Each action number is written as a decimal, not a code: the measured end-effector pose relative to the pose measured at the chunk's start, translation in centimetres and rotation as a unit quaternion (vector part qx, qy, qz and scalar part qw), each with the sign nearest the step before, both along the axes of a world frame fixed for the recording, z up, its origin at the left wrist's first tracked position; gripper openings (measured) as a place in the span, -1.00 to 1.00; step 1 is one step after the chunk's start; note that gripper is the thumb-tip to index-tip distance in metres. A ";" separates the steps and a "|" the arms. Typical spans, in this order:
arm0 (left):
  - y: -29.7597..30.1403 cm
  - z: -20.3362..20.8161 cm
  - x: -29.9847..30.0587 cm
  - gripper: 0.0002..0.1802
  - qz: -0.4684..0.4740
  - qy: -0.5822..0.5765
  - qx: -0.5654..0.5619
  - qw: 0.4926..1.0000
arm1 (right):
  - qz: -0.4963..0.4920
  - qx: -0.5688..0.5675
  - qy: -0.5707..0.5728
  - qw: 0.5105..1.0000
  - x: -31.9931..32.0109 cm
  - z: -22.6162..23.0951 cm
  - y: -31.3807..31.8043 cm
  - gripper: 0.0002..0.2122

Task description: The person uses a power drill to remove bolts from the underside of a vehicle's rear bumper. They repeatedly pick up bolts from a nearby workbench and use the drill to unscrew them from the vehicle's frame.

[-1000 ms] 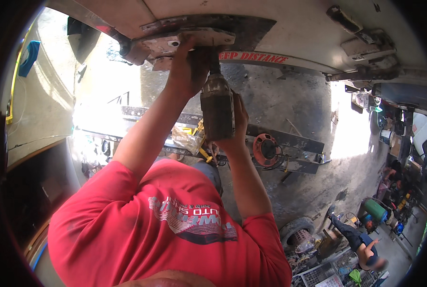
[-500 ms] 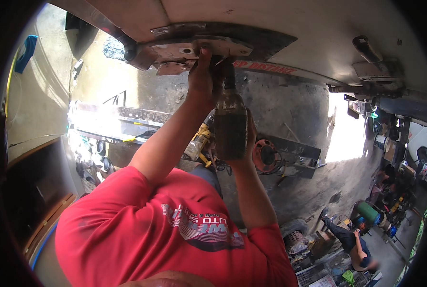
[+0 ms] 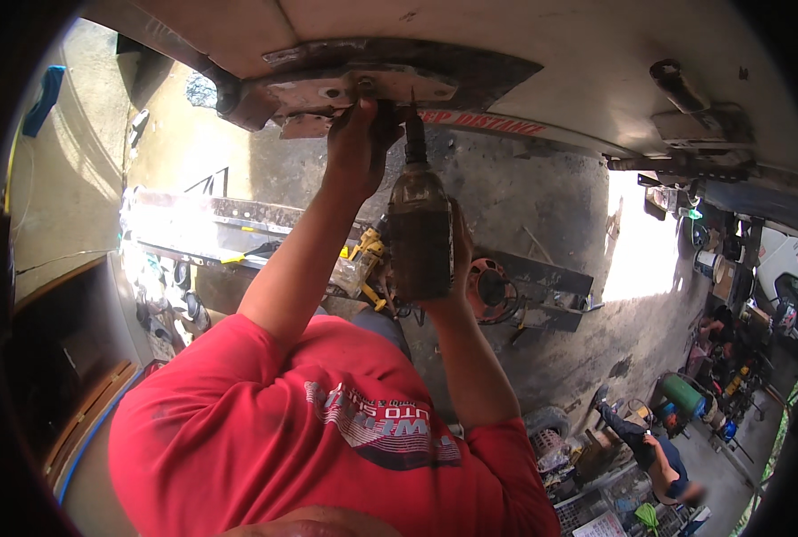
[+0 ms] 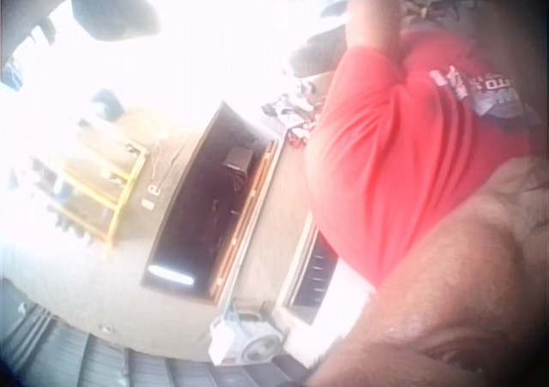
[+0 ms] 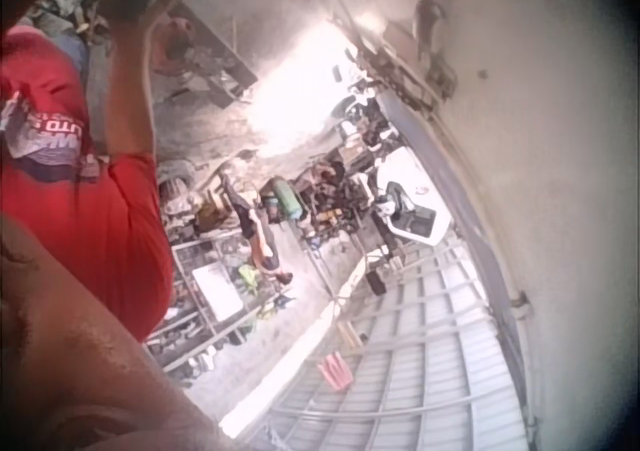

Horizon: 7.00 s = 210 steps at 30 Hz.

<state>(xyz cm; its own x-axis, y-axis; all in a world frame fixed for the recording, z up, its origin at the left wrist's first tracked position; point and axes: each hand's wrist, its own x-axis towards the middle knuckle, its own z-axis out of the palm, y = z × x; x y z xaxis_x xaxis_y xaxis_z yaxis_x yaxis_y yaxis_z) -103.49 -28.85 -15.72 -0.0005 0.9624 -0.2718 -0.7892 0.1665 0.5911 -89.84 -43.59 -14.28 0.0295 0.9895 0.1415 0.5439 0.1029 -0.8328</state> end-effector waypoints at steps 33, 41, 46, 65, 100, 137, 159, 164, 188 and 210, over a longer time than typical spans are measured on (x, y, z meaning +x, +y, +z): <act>0.0 1.4 -0.6 -0.61 0.065 0.636 0.148 0.755 | -0.023 -0.026 0.226 0.974 -0.7 0.2 1.1 -0.47; -0.5 5.4 2.0 -0.48 0.098 0.387 -0.045 0.916 | 0.001 0.055 0.140 0.989 0.0 -0.1 1.1 -0.55; -0.4 5.0 2.3 -0.45 0.125 0.388 -0.031 0.912 | 0.041 0.106 0.102 0.988 0.6 0.9 1.8 -0.56; 0.5 1.9 1.6 -0.61 0.121 0.413 -0.003 0.903 | -0.037 -0.010 0.316 0.948 0.1 1.5 0.8 -0.43; 0.1 2.7 1.8 -0.49 0.065 0.431 0.038 0.899 | -0.004 0.125 0.160 0.979 -0.5 3.8 3.4 -0.58; 0.1 2.3 1.5 -0.35 -0.001 0.270 -0.001 0.963 | 0.004 0.028 0.198 0.980 0.0 3.9 3.8 -0.67; 0.3 5.1 2.8 -0.46 0.031 0.175 -0.042 0.983 | -0.077 -0.099 0.340 0.932 -0.5 2.5 4.3 -0.58; 0.3 5.4 3.3 -0.43 0.080 0.189 -0.032 0.978 | -0.068 -0.097 0.321 0.940 -0.1 3.2 4.3 -0.57; 0.8 4.7 3.2 -0.39 0.058 0.267 -0.035 0.961 | -0.072 -0.155 0.370 0.913 0.4 2.1 4.2 -0.59; 0.9 4.3 3.1 -0.40 0.054 0.229 -0.020 0.972 | -0.058 -0.097 0.362 0.925 0.0 2.7 4.3 -0.60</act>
